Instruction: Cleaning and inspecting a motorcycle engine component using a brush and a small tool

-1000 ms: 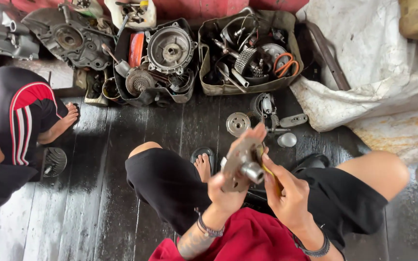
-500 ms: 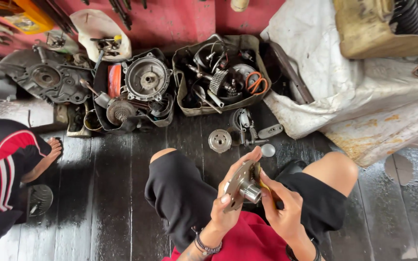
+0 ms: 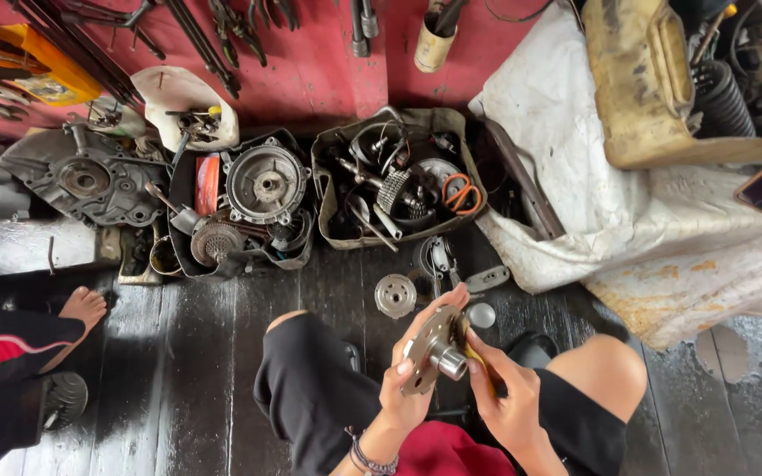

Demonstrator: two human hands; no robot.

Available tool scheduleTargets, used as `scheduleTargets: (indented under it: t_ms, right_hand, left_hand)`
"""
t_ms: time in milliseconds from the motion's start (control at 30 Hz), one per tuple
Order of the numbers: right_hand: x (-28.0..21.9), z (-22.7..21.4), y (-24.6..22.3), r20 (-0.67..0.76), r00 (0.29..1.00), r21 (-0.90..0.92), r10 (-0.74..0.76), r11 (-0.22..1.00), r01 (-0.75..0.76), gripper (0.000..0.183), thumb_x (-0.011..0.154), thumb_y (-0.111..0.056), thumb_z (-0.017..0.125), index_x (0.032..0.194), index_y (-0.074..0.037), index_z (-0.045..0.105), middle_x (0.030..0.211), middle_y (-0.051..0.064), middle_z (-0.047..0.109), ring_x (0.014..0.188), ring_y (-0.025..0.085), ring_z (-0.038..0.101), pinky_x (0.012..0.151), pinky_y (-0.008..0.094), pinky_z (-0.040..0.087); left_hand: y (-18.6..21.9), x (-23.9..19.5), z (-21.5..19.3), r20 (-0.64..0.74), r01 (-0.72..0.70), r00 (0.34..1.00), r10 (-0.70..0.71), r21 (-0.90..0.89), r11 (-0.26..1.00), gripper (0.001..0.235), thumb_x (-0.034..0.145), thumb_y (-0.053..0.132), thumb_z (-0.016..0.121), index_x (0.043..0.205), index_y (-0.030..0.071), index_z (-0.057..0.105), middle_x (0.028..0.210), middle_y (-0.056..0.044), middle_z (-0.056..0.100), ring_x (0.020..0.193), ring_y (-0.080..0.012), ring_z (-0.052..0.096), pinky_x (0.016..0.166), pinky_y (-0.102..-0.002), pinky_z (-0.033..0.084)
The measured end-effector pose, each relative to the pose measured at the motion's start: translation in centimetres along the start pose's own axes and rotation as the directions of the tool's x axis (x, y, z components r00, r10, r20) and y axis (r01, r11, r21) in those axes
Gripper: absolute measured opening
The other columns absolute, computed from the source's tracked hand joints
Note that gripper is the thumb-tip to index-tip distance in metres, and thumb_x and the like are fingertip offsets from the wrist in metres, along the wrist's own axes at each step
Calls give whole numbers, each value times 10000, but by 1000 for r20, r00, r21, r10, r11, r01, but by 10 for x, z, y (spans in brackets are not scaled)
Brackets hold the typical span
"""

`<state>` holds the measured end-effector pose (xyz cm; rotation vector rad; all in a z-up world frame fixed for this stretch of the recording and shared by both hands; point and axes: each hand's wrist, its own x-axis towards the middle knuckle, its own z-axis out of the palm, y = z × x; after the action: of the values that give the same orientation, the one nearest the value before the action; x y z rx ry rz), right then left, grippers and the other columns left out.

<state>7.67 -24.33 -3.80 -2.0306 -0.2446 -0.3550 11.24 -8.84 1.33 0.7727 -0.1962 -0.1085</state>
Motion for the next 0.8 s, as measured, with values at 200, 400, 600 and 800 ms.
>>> scheduleTargets:
  t_ms: [200,400,600,800]
  right_hand:
    - [37,3,13,90,995,52,34,998,-39,347,970,-61,590,1302,16,650,1193,105,783,902,101,810,738,174,625]
    - [44,-4,31,44,987,-8,154,988,-154,339,963,-133,611,1277,-37,696,1146,65,805,685,40,726,600,207,561]
    - [13,10,46,-39,976,31,213,977,-212,337,943,-122,613,1256,-49,717,870,-12,829,559,-25,601,513,171,508]
    - [-16,10,28,138,989,7,46,999,-47,234,941,-116,625,1150,-49,704,926,31,801,458,64,514,458,224,453]
  left_hand:
    - [-10,34,-15,-59,40,997,-44,-76,996,880,897,566,605,1504,-43,419,1589,-237,421,1522,-406,350,1244,-526,273]
    - [-13,62,-12,-64,99,992,-105,-95,991,887,881,578,619,1477,-58,457,1557,-247,456,1479,-396,413,1208,-526,334]
    - [-32,54,-21,-31,183,982,-185,-66,981,905,881,629,639,1500,-4,453,1587,-217,434,1519,-379,355,1194,-487,342]
    - [-21,13,-21,-124,59,990,-65,-52,997,903,844,592,668,1465,-35,477,1556,-252,464,1479,-391,417,1196,-525,356]
